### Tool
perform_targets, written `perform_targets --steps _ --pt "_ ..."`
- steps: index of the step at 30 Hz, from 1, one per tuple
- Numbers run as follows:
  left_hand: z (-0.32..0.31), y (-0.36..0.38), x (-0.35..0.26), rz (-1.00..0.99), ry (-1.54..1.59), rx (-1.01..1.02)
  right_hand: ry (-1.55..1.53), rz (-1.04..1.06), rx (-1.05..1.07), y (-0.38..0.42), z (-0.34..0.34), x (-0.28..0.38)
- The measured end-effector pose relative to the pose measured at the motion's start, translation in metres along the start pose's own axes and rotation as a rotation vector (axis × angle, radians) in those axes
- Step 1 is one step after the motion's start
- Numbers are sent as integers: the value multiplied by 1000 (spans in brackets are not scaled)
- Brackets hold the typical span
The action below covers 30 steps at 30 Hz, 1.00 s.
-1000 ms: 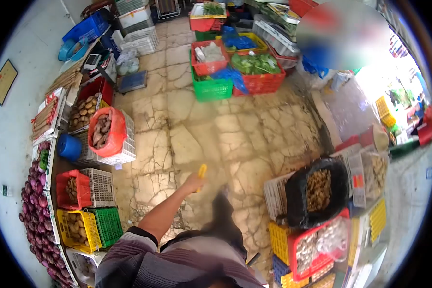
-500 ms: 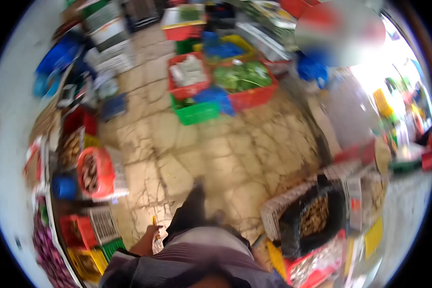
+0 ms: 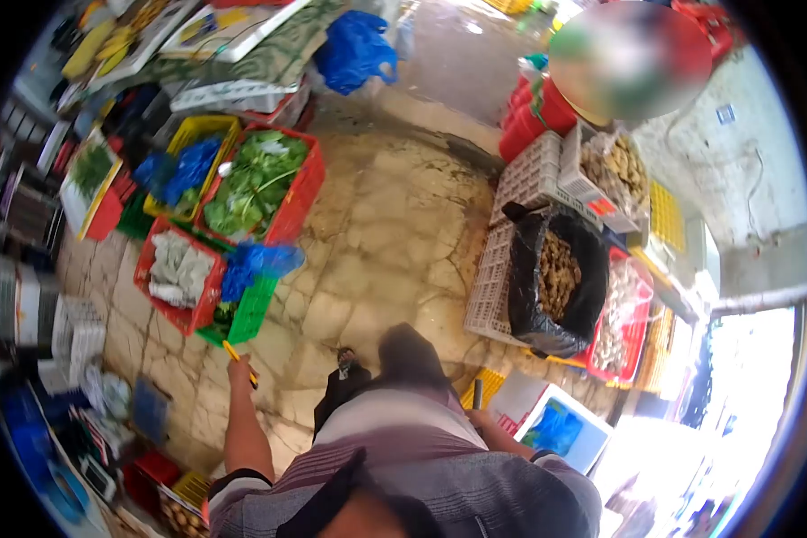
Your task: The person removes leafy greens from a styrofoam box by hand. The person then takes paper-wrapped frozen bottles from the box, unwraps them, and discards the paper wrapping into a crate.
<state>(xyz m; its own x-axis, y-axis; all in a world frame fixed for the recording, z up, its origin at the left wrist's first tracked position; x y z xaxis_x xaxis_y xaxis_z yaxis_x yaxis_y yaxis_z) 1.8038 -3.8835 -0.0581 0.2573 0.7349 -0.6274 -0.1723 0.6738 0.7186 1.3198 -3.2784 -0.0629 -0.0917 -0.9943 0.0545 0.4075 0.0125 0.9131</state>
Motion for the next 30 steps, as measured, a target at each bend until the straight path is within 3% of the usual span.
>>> perform_targets --steps 5,8,9,14,22,30 --pt "-99 -77 -163 -141 -93 103 -92 -39 -71 -6 -12 62" --pt "-181 -91 -201 -146 -218 180 -122 35 -152 -63 -37 60" --pt "-204 -92 -208 -139 -305 191 -282 -87 -93 -48 -37 71" --pt "-354 -79 -253 -219 -509 432 -355 -138 -85 -34 -17 133" --pt "-608 -48 -396 -312 -705 805 -423 -136 -125 -77 62 276" --pt "-800 -77 -501 -421 -729 1025 -493 -132 -188 -93 159 438"
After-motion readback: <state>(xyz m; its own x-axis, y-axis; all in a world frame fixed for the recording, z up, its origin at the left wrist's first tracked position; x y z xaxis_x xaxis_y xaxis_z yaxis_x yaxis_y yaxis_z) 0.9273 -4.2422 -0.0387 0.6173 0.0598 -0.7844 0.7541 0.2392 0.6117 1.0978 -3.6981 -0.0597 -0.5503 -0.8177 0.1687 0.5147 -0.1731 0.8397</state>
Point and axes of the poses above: each hand's wrist, its own y-axis away from the middle knuckle, its own z-axis out of the back of the hand, x = y × z, the point moved 9 cm from there along -y, towards the middle knuckle, and after that the axes turned 5 degrees about z, right-handed, at the moved point
